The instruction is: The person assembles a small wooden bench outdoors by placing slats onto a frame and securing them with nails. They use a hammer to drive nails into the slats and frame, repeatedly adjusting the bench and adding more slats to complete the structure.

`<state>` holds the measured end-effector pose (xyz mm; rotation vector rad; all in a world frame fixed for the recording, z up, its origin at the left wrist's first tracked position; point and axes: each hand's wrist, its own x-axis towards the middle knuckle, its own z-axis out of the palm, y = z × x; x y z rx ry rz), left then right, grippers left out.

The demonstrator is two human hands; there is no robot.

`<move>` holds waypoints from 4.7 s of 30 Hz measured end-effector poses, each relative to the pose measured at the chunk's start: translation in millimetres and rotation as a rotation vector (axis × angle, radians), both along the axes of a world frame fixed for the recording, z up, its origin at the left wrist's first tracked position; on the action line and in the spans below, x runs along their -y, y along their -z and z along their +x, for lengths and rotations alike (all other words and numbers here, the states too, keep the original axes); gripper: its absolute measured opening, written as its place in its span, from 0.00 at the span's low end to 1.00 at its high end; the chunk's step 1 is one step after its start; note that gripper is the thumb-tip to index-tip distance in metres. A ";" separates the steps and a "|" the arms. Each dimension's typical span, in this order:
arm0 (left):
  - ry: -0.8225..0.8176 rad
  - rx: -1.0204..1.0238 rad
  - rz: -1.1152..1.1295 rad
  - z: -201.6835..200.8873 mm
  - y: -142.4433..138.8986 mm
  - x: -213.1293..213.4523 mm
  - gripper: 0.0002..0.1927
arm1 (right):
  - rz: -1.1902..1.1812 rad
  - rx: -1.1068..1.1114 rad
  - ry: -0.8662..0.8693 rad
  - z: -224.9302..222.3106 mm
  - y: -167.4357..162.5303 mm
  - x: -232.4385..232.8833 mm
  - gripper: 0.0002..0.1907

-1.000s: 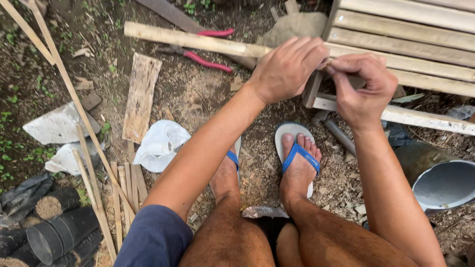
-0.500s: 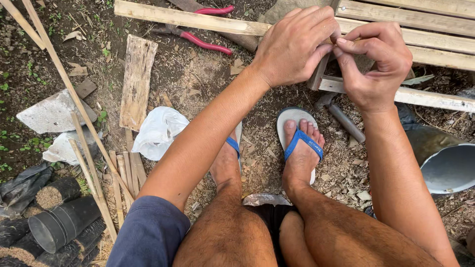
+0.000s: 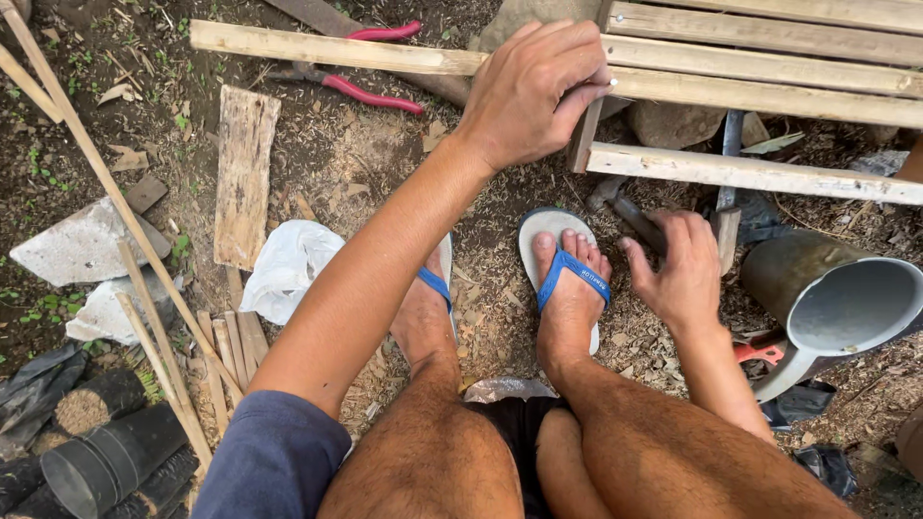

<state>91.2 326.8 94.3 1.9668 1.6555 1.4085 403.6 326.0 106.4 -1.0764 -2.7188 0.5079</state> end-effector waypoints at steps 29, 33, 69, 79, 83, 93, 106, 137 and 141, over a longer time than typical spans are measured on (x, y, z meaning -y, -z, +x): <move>-0.011 0.022 0.008 2.2 3.9 -7.5 0.09 | 0.062 -0.335 -0.059 -85.4 -60.7 -35.2 0.17; 0.025 0.059 -0.008 2.0 6.1 -5.0 0.08 | -0.063 -0.353 0.104 -82.2 -54.1 -34.5 0.19; 0.000 0.049 -0.048 4.2 9.5 -1.9 0.08 | -0.169 -0.391 0.063 -66.1 -27.6 -32.2 0.18; -0.041 0.101 -0.145 9.4 21.7 -4.2 0.05 | -0.040 -0.398 0.010 -68.9 -27.5 -29.5 0.18; -0.047 0.118 -0.153 10.6 26.1 -3.4 0.05 | -0.024 -0.410 0.021 -70.1 -27.2 -29.3 0.19; 0.023 0.148 -0.131 9.6 17.7 -7.1 0.05 | -0.068 -0.443 0.130 -69.2 -29.8 -27.3 0.18; -0.069 -0.136 -0.228 -17.0 -27.8 -10.1 0.20 | -0.051 -0.449 0.336 -51.7 -4.2 -22.0 0.26; 0.094 -0.250 -0.693 -42.7 -40.0 -18.6 0.25 | -0.050 -0.458 0.270 -80.9 -33.6 -30.7 0.15; 0.092 -0.266 -0.721 -40.9 -42.9 -18.3 0.26 | -0.064 -0.464 0.277 -79.4 -32.0 -31.7 0.13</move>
